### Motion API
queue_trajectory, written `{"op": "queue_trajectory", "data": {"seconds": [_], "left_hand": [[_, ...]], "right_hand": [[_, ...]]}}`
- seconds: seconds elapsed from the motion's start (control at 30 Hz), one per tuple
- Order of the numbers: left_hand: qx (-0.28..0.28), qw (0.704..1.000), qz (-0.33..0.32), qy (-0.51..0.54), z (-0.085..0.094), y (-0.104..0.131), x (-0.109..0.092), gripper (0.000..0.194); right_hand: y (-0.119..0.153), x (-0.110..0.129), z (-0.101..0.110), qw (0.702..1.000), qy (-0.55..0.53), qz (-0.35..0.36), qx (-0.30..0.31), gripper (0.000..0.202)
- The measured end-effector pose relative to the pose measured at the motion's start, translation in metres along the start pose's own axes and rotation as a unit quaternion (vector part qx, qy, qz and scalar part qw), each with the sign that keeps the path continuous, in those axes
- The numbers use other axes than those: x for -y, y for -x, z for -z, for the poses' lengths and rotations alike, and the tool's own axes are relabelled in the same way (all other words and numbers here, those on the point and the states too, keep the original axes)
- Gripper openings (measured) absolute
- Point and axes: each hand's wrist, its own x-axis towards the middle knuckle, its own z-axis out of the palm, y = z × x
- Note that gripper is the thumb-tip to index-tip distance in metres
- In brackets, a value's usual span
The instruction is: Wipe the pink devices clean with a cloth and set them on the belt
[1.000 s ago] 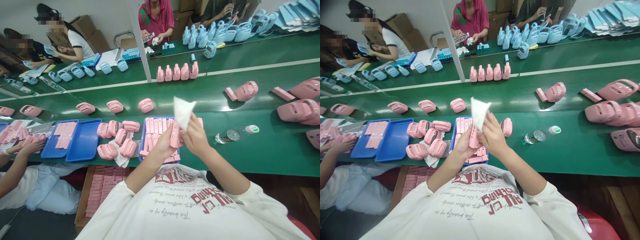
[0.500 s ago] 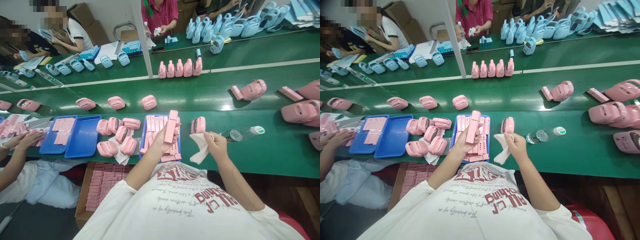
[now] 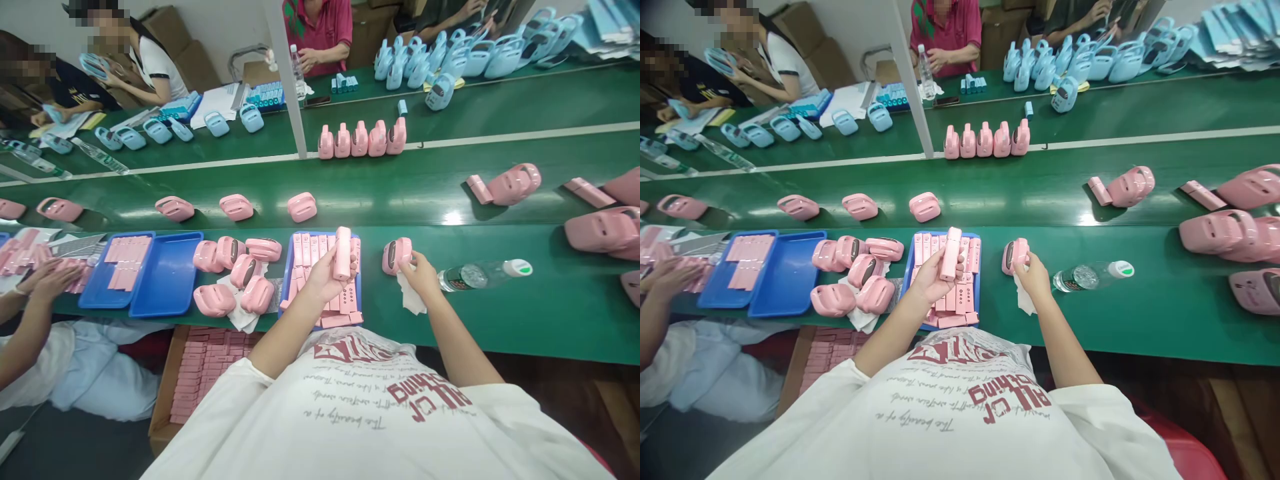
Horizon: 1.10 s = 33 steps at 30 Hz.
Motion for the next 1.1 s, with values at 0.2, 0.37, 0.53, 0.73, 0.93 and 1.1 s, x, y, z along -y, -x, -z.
{"op": "queue_trajectory", "data": {"seconds": [0.2, 0.37, 0.53, 0.73, 0.93, 1.1], "left_hand": [[-0.063, 0.995, -0.071, 0.035, -0.009, -0.002, -0.002, 0.025], [-0.063, 0.991, -0.120, 0.016, -0.015, -0.003, 0.007, 0.027], [-0.051, 0.984, -0.171, 0.007, -0.010, -0.003, 0.019, 0.027], [-0.054, 0.988, -0.143, 0.014, -0.006, -0.002, 0.018, 0.028], [-0.051, 0.992, -0.112, 0.012, -0.012, -0.003, 0.015, 0.033], [-0.054, 0.994, -0.089, 0.018, -0.014, -0.006, 0.015, 0.034]], "right_hand": [[0.036, 0.052, 0.012, 0.980, -0.117, 0.154, -0.043, 0.034], [0.074, 0.109, 0.016, 0.924, -0.197, 0.324, 0.053, 0.032], [0.071, 0.127, 0.009, 0.918, -0.172, 0.356, -0.008, 0.042], [0.062, 0.116, 0.006, 0.914, -0.223, 0.339, 0.014, 0.038], [0.059, 0.113, 0.009, 0.883, -0.248, 0.396, 0.038, 0.032], [0.054, 0.103, 0.012, 0.905, -0.299, 0.302, 0.006, 0.036]]}}
